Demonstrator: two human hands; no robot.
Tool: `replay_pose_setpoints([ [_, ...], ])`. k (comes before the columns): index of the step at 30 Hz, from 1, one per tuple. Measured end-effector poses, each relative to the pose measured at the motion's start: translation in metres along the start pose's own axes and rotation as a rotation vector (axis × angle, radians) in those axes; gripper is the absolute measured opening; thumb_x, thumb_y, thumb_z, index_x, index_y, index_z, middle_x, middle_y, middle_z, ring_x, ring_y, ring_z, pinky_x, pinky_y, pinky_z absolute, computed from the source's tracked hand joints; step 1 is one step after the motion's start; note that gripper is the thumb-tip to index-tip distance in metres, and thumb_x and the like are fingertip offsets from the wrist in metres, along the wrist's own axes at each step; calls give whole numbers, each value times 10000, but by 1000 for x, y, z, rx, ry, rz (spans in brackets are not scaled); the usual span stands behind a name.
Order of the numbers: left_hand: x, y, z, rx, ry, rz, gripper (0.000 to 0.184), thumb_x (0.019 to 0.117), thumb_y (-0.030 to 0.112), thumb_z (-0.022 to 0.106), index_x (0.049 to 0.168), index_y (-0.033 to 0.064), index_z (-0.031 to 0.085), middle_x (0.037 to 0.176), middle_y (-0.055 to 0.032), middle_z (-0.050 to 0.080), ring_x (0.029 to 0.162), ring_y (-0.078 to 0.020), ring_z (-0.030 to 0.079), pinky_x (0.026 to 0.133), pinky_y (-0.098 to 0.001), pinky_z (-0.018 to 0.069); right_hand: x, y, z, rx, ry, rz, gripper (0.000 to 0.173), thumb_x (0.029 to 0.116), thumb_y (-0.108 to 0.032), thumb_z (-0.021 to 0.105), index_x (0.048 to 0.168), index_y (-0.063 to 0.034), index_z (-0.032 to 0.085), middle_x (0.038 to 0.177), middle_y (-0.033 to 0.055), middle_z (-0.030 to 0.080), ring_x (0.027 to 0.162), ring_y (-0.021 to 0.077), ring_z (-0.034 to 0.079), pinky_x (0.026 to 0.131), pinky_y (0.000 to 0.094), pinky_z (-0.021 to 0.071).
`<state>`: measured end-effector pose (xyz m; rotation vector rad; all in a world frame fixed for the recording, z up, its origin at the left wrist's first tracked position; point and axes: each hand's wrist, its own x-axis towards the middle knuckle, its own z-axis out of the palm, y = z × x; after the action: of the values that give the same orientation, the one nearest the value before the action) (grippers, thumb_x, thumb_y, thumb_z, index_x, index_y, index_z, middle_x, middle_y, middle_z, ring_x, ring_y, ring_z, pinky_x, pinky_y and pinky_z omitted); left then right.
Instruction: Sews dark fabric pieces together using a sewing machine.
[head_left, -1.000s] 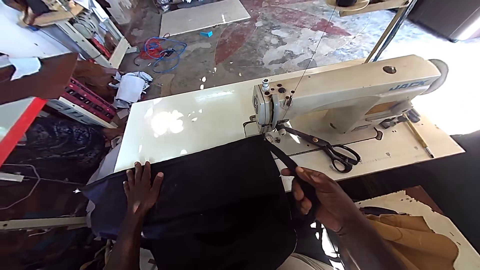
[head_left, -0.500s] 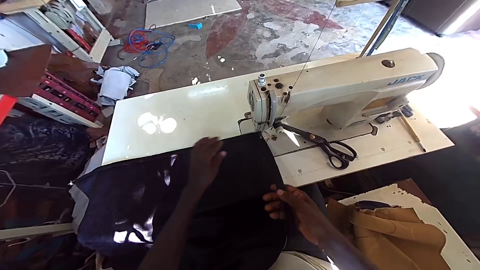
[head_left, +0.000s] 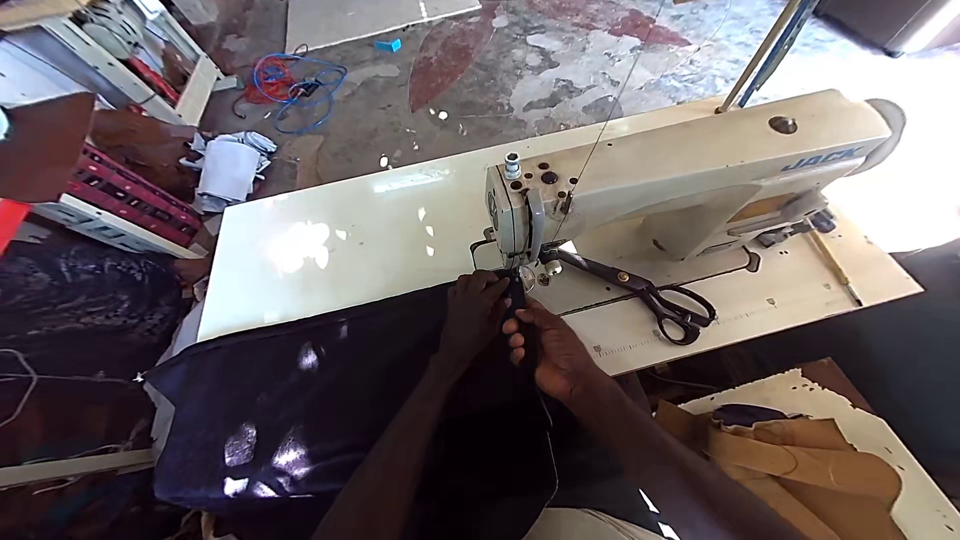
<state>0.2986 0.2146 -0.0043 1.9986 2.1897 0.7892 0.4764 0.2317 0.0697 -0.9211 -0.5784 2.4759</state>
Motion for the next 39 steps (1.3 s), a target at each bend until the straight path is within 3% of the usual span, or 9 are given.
replay_pose_setpoints([
  [6, 2, 3, -3, -25, -2, -38, 303, 1021, 144, 560, 1287, 188, 699, 1247, -59, 626, 1166, -299, 555, 919, -524, 441, 1, 22, 8, 47, -21, -8, 374, 1076, -295, 429, 1450, -319, 431, 783, 23, 596, 552, 61, 555, 473, 181, 452],
  [12, 8, -6, -12, -340, 17, -85, 299, 1068, 231, 500, 1192, 93, 735, 1167, -60, 708, 1122, -244, 611, 1015, -469, 451, 0, 30, -3, -319, -12, -157, 392, 1124, -276, 338, 1506, -204, 392, 926, 152, 709, 665, 188, 691, 606, 308, 586],
  [16, 22, 20, -40, -640, -238, -382, 341, 1023, 308, 641, 1224, 36, 678, 914, -77, 732, 814, -159, 677, 778, -381, 559, -5, 29, -1, -802, -11, -277, 530, 1110, -204, 416, 1616, -158, 268, 1188, 133, 695, 904, 249, 704, 778, 417, 590],
  [19, 31, 28, -41, -798, -257, -546, 271, 976, 132, 699, 1210, 0, 657, 894, -113, 727, 786, -169, 685, 750, -347, 571, 1, 24, -20, -1200, -15, -598, 386, 1060, -177, 485, 1389, -7, 593, 1185, 149, 635, 985, 262, 648, 809, 462, 559],
  [21, 33, 27, -38, -777, -240, -574, 236, 981, 143, 691, 1177, 13, 688, 949, -105, 727, 844, -172, 674, 773, -365, 555, 20, 9, -43, -1452, 51, -830, 324, 1021, -167, 494, 1238, -72, 715, 1184, 129, 675, 1080, 295, 642, 879, 505, 547],
  [23, 32, 28, -37, -766, -243, -585, 237, 1005, 185, 663, 1177, 26, 700, 990, -103, 725, 874, -171, 657, 768, -372, 533, 40, -8, -61, -1616, 117, -931, 317, 984, -135, 541, 1229, -135, 742, 1143, 122, 683, 1084, 343, 626, 849, 556, 516],
  [26, 31, 27, -37, -794, -231, -585, 207, 1025, 184, 631, 1141, 34, 713, 934, -83, 703, 765, -143, 600, 651, -310, 469, 62, -25, -73, -1807, 92, -1015, 290, 962, -117, 569, 1166, -180, 766, 1049, 119, 668, 1019, 343, 613, 779, 520, 490],
  [30, 32, 26, -39, -818, -240, -614, 198, 1027, 167, 626, 1146, 40, 718, 922, -70, 703, 733, -123, 590, 620, -277, 452, 74, -29, -74, -1980, 73, -1104, 264, 957, -90, 571, 1123, -172, 759, 1002, 119, 653, 992, 335, 621, 744, 479, 495],
  [39, 25, 36, -30, -555, -286, -635, 308, 986, 235, 693, 1210, 24, 679, 1037, -146, 728, 895, -252, 698, 802, -468, 574, 76, -26, -80, -2045, 97, -1136, 239, 985, -116, 543, 1094, -179, 747, 1012, 88, 635, 1000, 296, 602, 759, 455, 473],
])
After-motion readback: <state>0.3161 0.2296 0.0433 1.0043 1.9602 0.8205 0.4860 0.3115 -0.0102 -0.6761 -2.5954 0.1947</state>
